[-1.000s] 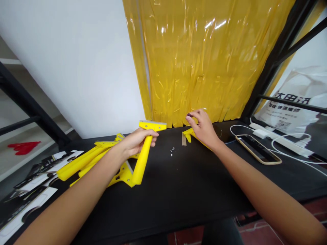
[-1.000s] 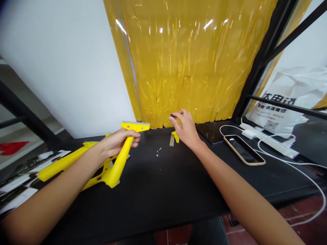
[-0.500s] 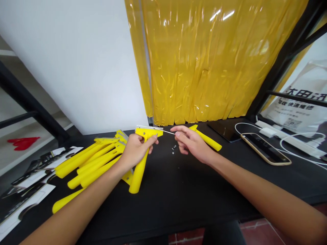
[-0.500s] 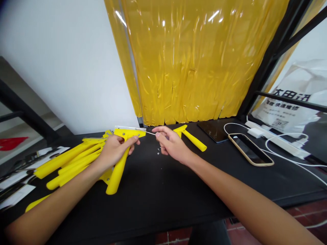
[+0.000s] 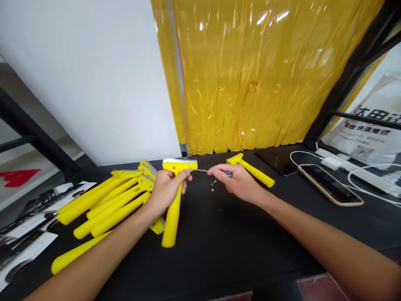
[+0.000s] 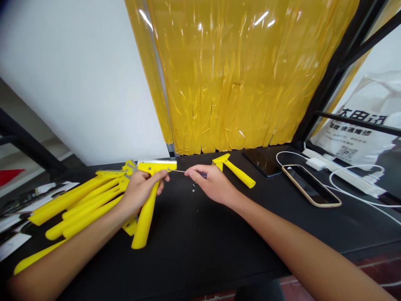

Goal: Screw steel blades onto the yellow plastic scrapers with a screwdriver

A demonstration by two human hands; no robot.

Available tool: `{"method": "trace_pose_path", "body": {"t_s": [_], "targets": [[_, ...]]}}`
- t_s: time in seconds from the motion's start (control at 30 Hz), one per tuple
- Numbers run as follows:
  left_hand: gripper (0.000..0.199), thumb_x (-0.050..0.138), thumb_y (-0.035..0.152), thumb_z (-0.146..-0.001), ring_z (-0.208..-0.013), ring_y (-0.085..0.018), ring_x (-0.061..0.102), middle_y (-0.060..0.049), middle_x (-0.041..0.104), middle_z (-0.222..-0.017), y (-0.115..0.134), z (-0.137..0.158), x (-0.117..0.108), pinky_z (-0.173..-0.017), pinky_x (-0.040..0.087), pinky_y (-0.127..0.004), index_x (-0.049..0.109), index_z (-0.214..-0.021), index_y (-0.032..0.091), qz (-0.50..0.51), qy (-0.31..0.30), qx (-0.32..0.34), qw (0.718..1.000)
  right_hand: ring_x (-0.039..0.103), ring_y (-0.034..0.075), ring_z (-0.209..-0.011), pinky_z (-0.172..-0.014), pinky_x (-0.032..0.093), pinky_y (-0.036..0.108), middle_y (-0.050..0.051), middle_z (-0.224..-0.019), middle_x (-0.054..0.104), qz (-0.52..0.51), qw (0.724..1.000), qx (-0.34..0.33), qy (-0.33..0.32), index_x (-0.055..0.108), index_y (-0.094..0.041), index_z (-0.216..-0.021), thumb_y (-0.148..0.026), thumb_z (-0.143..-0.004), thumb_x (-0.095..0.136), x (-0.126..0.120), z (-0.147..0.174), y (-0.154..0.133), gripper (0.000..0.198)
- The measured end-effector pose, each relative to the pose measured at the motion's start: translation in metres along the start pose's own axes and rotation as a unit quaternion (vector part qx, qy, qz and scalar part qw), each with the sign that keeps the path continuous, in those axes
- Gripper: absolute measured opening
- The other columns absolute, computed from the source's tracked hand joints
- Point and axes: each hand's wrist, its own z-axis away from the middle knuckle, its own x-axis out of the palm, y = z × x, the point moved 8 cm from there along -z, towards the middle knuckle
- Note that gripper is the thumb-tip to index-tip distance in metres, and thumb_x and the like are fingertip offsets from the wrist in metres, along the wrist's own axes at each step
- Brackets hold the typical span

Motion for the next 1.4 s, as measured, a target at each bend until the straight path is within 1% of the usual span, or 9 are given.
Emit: {"method": "trace_pose_path", "body": {"t_s": [0.17,0.3,0.73,0.8,0.9,1.0,1.17,1.3,1.4], "targets": [[0.033,0.059,0.041,-0.090,-0.047,-0.015,0.052,0.001,0.054,-0.043,0.000,0.001,0.001,-0.057,0.042,-0.027,0.066,-0.067,0.018,-0.008,-0.003,0.002,1.000,0.034,0.008,-0.041,-0.040,0.025,0.023,-0.007,-0.052,0.038,-0.083,0.994,0.070,-0.008,0.074,-0.021,-0.100,-0.047,-0.093,0.056,0.004,0.001,0.014,0.033],[0.032,0.059,0.040,-0.090,-0.046,-0.014,0.052,0.001,0.054,-0.043,0.001,0.002,0.002,-0.057,0.042,-0.027,0.066,-0.067,0.019,-0.005,-0.006,0.002,1.000,0.021,0.007,-0.045,-0.039,0.016,0.021,-0.008,-0.056,0.030,-0.210,0.968,0.134,-0.029,0.073,-0.019,-0.097,-0.045,-0.090,0.062,0.011,0.002,0.022,0.029],[0.030,0.062,0.038,-0.089,-0.042,-0.013,0.050,0.001,0.054,-0.043,0.014,0.006,-0.002,-0.049,0.038,-0.025,0.066,-0.068,0.017,-0.033,-0.006,0.031,0.999,0.010,0.007,-0.049,-0.036,0.010,0.019,-0.009,-0.062,0.020,-0.366,0.901,0.222,-0.072,0.071,-0.014,-0.095,-0.042,-0.087,0.068,0.017,0.005,0.032,0.029],[0.029,0.062,0.038,-0.088,-0.042,-0.013,0.051,0.002,0.055,-0.044,0.015,0.007,-0.005,-0.048,0.038,-0.025,0.066,-0.069,0.017,-0.058,0.003,0.034,0.998,0.010,0.007,-0.049,-0.037,0.011,0.020,-0.009,-0.061,0.020,-0.334,0.918,0.203,-0.068,0.071,-0.015,-0.096,-0.044,-0.089,0.066,0.015,0.004,0.028,0.031],[0.033,0.064,0.040,-0.086,-0.043,-0.014,0.052,0.002,0.054,-0.044,0.022,0.011,-0.012,-0.047,0.038,-0.025,0.059,-0.061,0.018,-0.129,0.035,0.051,0.990,0.020,0.008,-0.046,-0.039,0.017,0.021,-0.008,-0.059,0.029,-0.200,0.972,0.118,-0.030,0.069,-0.019,-0.097,-0.050,-0.093,0.058,0.006,0.003,0.013,0.033],[0.037,0.064,0.039,-0.085,-0.044,-0.013,0.051,0.003,0.052,-0.045,0.040,0.019,-0.020,-0.047,0.036,-0.025,0.050,-0.056,0.020,-0.208,0.078,0.106,0.969,0.038,0.009,-0.054,-0.047,0.030,0.022,-0.004,-0.063,0.043,-0.037,0.999,0.002,-0.012,0.061,-0.019,-0.077,-0.053,-0.097,0.050,0.002,0.005,-0.010,0.041],[0.039,0.063,0.041,-0.084,-0.045,-0.013,0.047,0.004,0.051,-0.046,0.054,0.027,-0.018,-0.047,0.032,-0.026,0.045,-0.056,0.021,-0.291,0.091,0.154,0.940,0.029,0.009,-0.043,-0.044,0.026,0.025,-0.007,-0.050,0.031,-0.016,0.983,0.075,-0.165,0.034,-0.022,-0.063,-0.064,-0.100,0.024,0.025,0.009,0.004,0.058],[0.045,0.056,0.046,-0.087,-0.042,-0.014,0.048,0.003,0.049,-0.042,0.027,0.017,-0.010,-0.046,0.033,-0.027,0.043,-0.052,0.021,-0.251,0.036,0.059,0.965,0.040,0.011,-0.052,-0.054,0.027,0.027,-0.003,-0.056,0.043,0.179,0.981,-0.028,-0.068,0.039,-0.020,-0.063,-0.052,-0.103,0.032,0.013,0.006,-0.007,0.053],[0.046,0.053,0.043,-0.089,-0.040,-0.015,0.051,0.001,0.049,-0.038,0.006,0.010,-0.001,-0.048,0.038,-0.028,0.045,-0.049,0.021,-0.184,-0.024,-0.009,0.983,0.050,0.015,-0.055,-0.055,0.021,0.030,0.003,-0.061,0.057,0.401,0.913,-0.075,-0.019,0.053,-0.018,-0.070,-0.045,-0.104,0.034,0.017,0.009,-0.013,0.048]]}}
